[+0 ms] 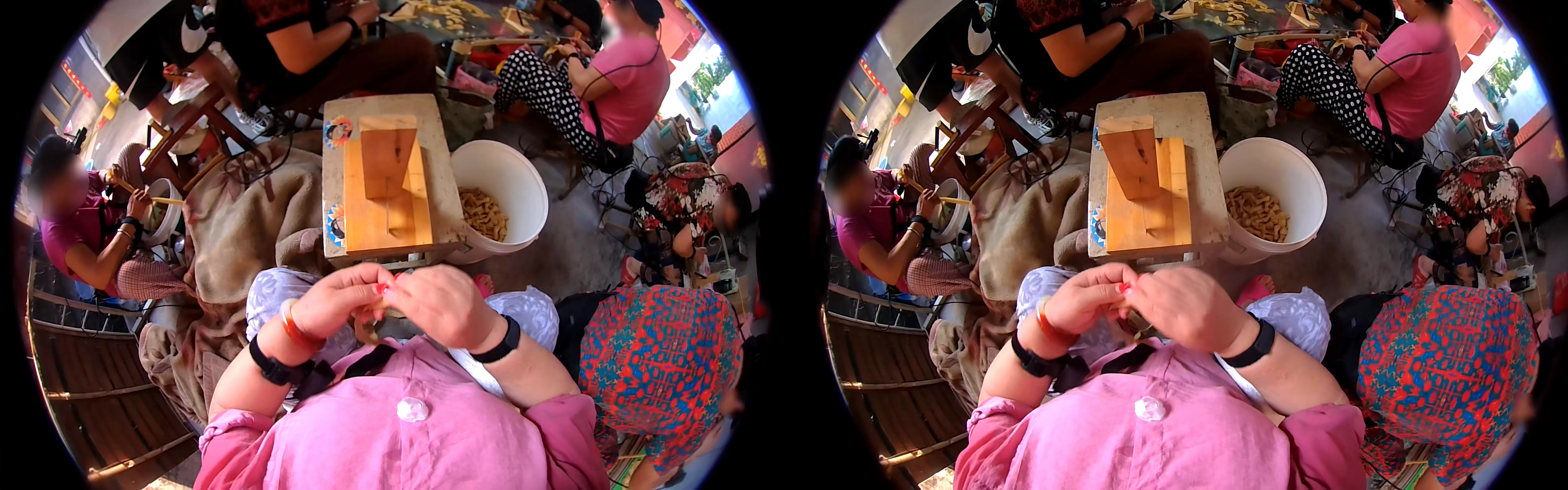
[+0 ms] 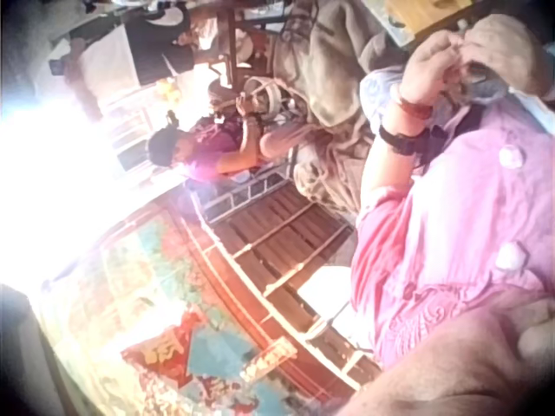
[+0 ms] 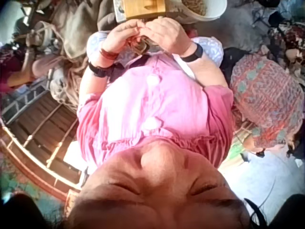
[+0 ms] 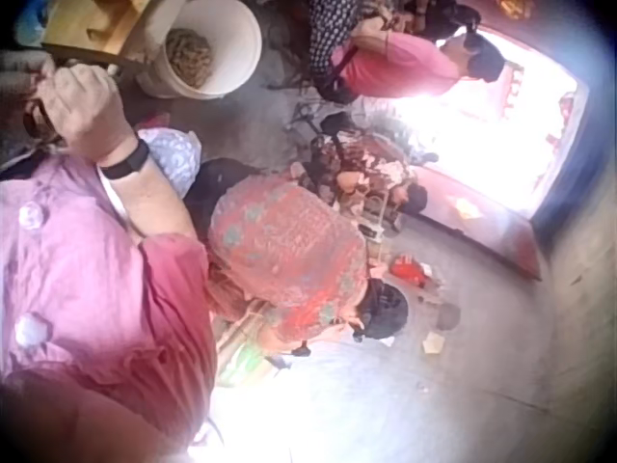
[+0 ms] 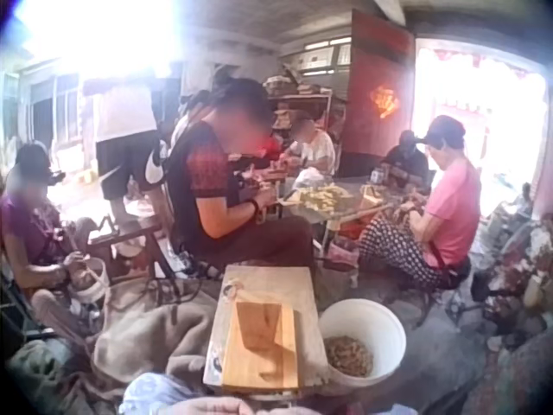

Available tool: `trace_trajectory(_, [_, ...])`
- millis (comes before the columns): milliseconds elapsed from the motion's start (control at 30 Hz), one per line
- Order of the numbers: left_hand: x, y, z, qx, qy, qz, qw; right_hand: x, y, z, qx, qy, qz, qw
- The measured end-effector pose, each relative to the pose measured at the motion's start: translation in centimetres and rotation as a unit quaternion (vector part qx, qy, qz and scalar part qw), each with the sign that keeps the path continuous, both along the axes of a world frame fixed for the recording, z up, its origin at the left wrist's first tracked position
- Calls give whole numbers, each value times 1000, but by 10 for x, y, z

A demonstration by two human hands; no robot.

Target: The person assembles small wooden components by inserting thin sticks into larger pieces while using a wooden jig.

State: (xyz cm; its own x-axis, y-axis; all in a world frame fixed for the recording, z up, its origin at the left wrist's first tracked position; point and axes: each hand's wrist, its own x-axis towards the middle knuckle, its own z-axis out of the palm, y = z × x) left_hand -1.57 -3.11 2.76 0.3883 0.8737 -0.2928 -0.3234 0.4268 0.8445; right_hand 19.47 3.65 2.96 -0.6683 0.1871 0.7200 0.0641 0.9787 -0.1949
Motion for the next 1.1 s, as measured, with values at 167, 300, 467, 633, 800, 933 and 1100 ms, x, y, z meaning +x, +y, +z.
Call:
trace_trajectory(167, [-17, 7, -48, -24, -54, 64, 996, 3, 29, -26, -99, 1, -160, 982])
trace_trajectory(300, [-11, 15, -46, 71, -157, 139, 975, -13, -5, -29, -229, -63, 52, 970])
trace_trajectory(467, [5, 20, -45, 505, 491, 79, 706, -14, -1, -40, -414, -48, 27, 909])
trace_trajectory(633, [-4, 12, -56, 157, 141, -49, 976, -11, -1, -39, -145, -90, -58, 984])
trace_trajectory(800, [11, 11, -49, 232, 96, 49, 967, -14, 10, -57, -767, 115, 73, 627])
trace_trajectory(933, [16, 17, -26, 487, 444, 66, 749, -5, 25, -60, -826, 38, 98, 553])
trace_trajectory(1100, [12, 19, -52, 474, 447, 200, 732, -23, -1, -34, -375, -15, -47, 926])
